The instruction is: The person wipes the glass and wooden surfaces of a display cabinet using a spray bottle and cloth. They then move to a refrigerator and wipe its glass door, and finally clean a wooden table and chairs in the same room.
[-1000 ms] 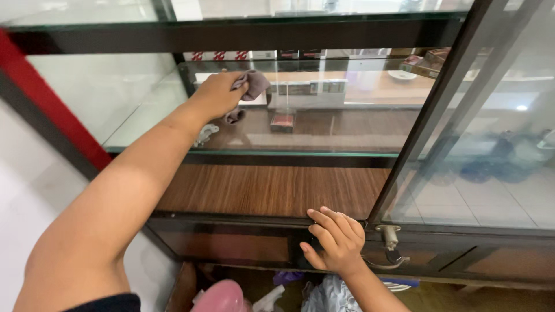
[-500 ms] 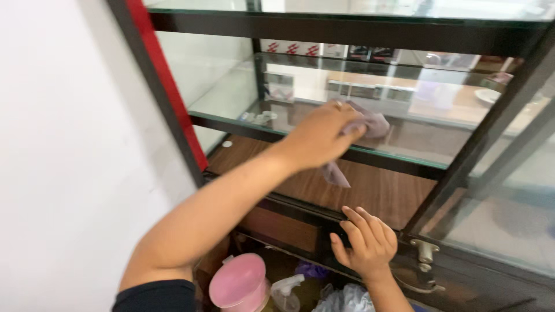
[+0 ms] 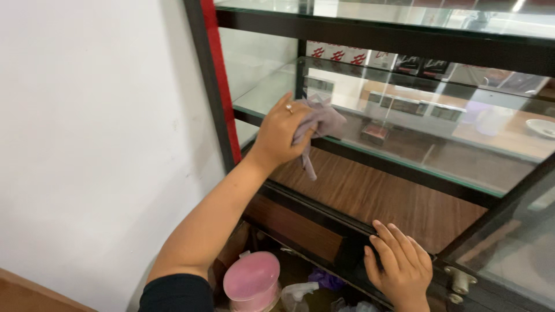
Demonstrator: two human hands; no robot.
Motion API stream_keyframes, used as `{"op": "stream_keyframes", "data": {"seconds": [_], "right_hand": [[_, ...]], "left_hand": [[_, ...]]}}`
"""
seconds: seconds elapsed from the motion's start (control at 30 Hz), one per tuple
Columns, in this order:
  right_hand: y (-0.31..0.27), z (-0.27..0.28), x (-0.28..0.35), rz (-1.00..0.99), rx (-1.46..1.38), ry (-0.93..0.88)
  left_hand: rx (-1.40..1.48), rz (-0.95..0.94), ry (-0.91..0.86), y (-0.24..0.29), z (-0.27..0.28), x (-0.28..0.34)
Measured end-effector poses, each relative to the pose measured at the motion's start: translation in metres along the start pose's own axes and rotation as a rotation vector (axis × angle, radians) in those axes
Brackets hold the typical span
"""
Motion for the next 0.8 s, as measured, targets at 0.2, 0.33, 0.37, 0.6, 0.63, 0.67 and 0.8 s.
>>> {"op": "stream_keyframes", "data": {"seconds": [0.2, 0.33, 0.37, 0.6, 0.63, 0.67, 0.8], "right_hand": [[-0.001, -0.010, 0.003, -0.024, -0.012, -0.066], [-0.005, -0.011, 0.001, -0.017, 0.040, -0.017], [-0.006, -0.013, 0.001, -0.015, 0.031, -0.023], [0.006, -0.032, 0.016, 0.014, 0.012, -0.120], [0.009, -0.038, 0.023, 0.029, -0.004, -0.158], [0.014, -0.044, 0.032, 0.025, -0.010, -0.156], [0.032, -0.081, 0.088, 0.058, 0.021, -0.138]], "left_hand": [[-0.010, 0.175, 0.039, -0.060, 0.017, -0.007], [0.020, 0.180, 0.113, -0.053, 0.025, 0.004], [0.023, 0.159, 0.129, -0.046, 0.028, 0.009], [-0.106, 0.037, 0.791, -0.033, 0.117, 0.003], [-0.219, 0.047, 0.883, -0.035, 0.131, -0.006], [-0.259, 0.072, 0.900, -0.040, 0.139, -0.021], [-0.345, 0.173, 0.770, -0.060, 0.134, -0.090]]}}
Point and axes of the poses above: each hand's wrist, its own x-axis away from the middle knuckle, its own z-axis out of the back of the hand, y = z × x, the point moved 6 cm from there along -x, towards the middle knuckle, and after that the axes turned 15 degrees about z, right-handed, at the moved point
